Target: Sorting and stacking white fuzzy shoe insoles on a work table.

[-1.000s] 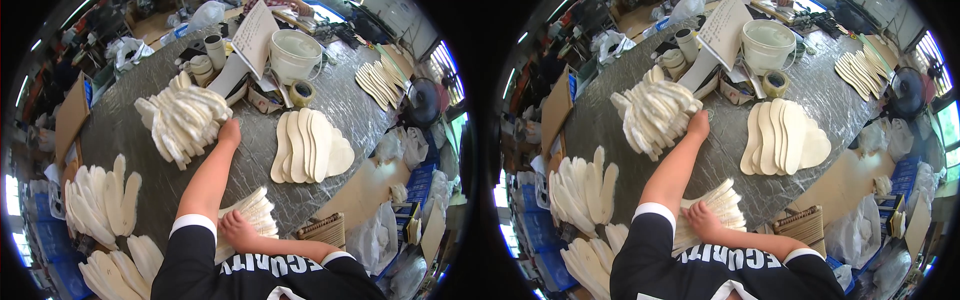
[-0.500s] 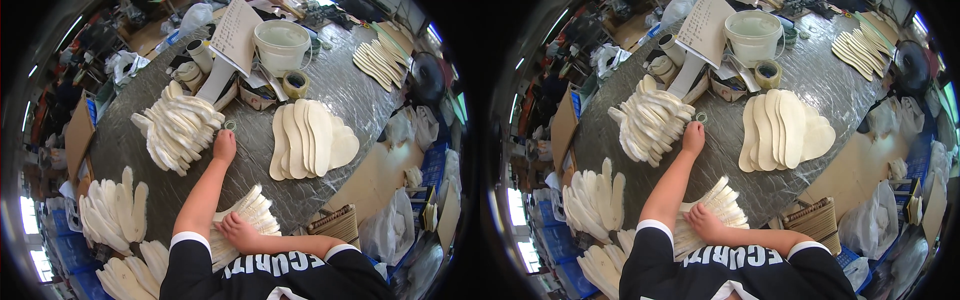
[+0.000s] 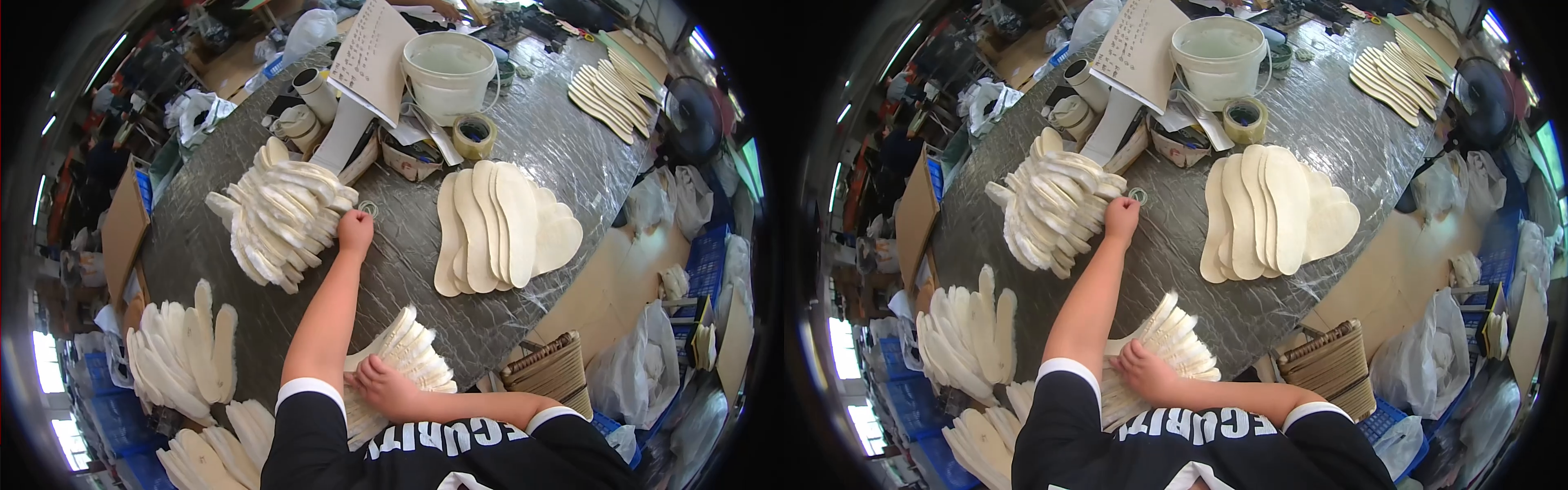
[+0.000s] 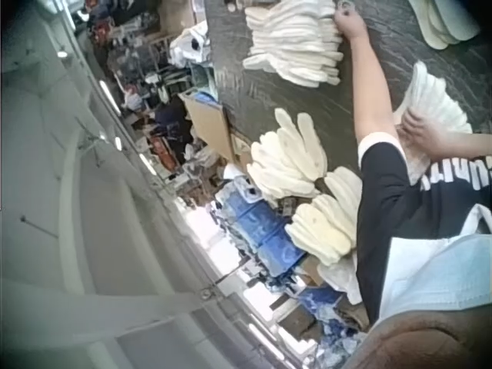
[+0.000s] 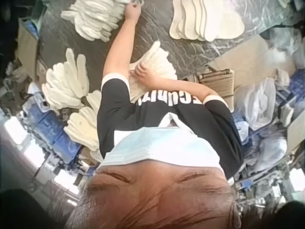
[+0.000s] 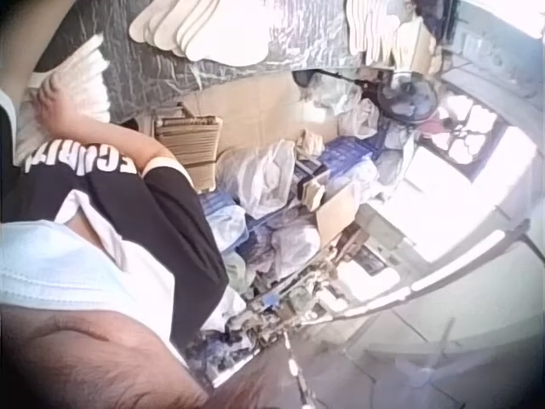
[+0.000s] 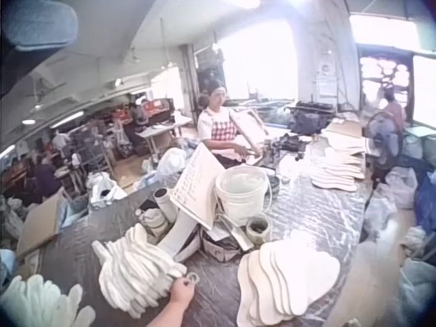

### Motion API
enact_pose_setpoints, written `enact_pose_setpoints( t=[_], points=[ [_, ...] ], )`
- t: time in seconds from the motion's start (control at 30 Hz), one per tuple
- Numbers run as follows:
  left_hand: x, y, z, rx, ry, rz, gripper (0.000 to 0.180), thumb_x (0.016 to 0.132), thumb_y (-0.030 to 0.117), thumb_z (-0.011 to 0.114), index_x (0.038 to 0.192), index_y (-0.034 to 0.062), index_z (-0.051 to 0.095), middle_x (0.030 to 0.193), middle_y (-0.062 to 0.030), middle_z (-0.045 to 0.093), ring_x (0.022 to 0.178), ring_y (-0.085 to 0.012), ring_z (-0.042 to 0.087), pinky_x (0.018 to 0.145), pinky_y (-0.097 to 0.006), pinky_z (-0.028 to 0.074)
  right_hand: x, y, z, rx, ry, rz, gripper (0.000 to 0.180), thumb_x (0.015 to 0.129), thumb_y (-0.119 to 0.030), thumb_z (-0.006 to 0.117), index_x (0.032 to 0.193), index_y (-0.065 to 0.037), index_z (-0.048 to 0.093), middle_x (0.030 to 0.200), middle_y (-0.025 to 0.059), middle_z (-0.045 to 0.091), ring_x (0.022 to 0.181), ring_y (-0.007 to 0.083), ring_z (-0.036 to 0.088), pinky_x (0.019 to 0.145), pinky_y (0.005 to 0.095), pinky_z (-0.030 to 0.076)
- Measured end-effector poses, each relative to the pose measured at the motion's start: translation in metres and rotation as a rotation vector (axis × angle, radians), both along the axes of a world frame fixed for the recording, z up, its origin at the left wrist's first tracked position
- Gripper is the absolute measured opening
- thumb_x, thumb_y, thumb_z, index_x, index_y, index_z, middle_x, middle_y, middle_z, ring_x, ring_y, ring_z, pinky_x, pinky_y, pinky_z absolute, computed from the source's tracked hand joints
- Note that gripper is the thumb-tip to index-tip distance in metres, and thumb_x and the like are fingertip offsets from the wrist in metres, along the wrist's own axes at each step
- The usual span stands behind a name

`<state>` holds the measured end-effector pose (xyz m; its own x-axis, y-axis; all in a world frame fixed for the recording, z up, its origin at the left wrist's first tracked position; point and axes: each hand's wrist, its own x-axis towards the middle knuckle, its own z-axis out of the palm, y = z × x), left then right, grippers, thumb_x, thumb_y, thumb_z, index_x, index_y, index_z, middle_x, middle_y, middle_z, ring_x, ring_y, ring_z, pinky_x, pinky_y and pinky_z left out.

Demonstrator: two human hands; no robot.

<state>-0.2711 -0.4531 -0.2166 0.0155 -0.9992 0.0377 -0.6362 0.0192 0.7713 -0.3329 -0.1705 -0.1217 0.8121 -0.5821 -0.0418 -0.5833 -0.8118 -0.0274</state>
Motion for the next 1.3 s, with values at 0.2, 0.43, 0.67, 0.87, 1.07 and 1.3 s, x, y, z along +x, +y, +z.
enact_pose_setpoints(
  t=[0.2,0.43,0.67,0.87,1.07,1.3],
  points=[
    [0.058,0.076,0.052,0.198,0.929,0.040,0.004,0.084,-0.001,0.059,0.081,0.0011,0.060,0.090,-0.0114,0.066,0.079,-0.0182,0.062,0.077,-0.032,0.050,0.003,0.002,-0.006,0.003,0.013,0.016,0.059,0.087,-0.028,0.046,0.138,0.001,0.041,0.124,0.0104,0.054,0.121,0.0288,0.044,0.107,0.0450,0.024],
    [0.147,0.199,0.106,0.270,1.325,0.196,0.017,0.087,-0.007,0.053,0.090,0.0073,0.061,0.132,-0.0146,0.054,0.079,-0.0140,0.063,0.064,-0.026,0.048,0.003,-0.005,0.003,0.057,0.106,-0.003,0.056,0.090,-0.026,0.042,0.140,0.001,0.038,0.131,0.0140,0.050,0.128,0.0320,0.041,0.110,0.0478,0.020],
    [0.186,0.257,0.100,0.287,1.167,0.313,0.014,0.088,-0.008,0.051,0.085,0.0062,0.054,0.133,-0.0200,0.052,0.056,-0.0096,0.058,0.044,-0.018,0.039,0.003,-0.007,0.009,0.097,0.146,0.044,0.068,0.083,-0.029,0.051,0.141,0.002,0.034,0.132,0.0184,0.048,0.130,0.0312,0.039,0.112,0.0461,0.017],
    [0.172,0.246,0.112,0.268,0.244,-0.064,0.040,0.070,0.012,0.078,0.100,0.0017,0.055,0.135,-0.0209,0.050,0.096,-0.0246,0.063,0.077,-0.035,0.049,0.000,-0.007,0.014,0.136,0.168,0.039,0.072,0.080,-0.028,0.054,0.142,0.003,0.033,0.134,0.0200,0.047,0.131,0.0309,0.038,0.112,0.0439,0.017],
    [0.126,0.200,0.121,0.639,-0.522,-0.661,0.080,0.058,0.029,0.085,0.125,0.0077,0.047,0.126,-0.0134,0.053,0.117,-0.0329,0.048,0.104,-0.038,0.034,0.000,-0.004,0.015,0.086,0.152,0.045,0.071,0.079,-0.026,0.054,0.142,0.000,0.034,0.138,0.0189,0.043,0.130,0.0312,0.039,0.112,0.0420,0.019],
    [0.118,0.174,0.101,0.797,-0.263,-1.066,0.092,0.057,0.025,0.088,0.134,0.0112,0.038,0.120,-0.0135,0.053,0.117,-0.0272,0.050,0.100,-0.036,0.041,-0.006,-0.021,0.021,0.196,0.077,0.046,0.082,0.063,-0.030,0.069,0.137,-0.006,0.041,0.132,0.0125,0.047,0.121,0.0270,0.045,0.104,0.0378,0.027]
  ],
)
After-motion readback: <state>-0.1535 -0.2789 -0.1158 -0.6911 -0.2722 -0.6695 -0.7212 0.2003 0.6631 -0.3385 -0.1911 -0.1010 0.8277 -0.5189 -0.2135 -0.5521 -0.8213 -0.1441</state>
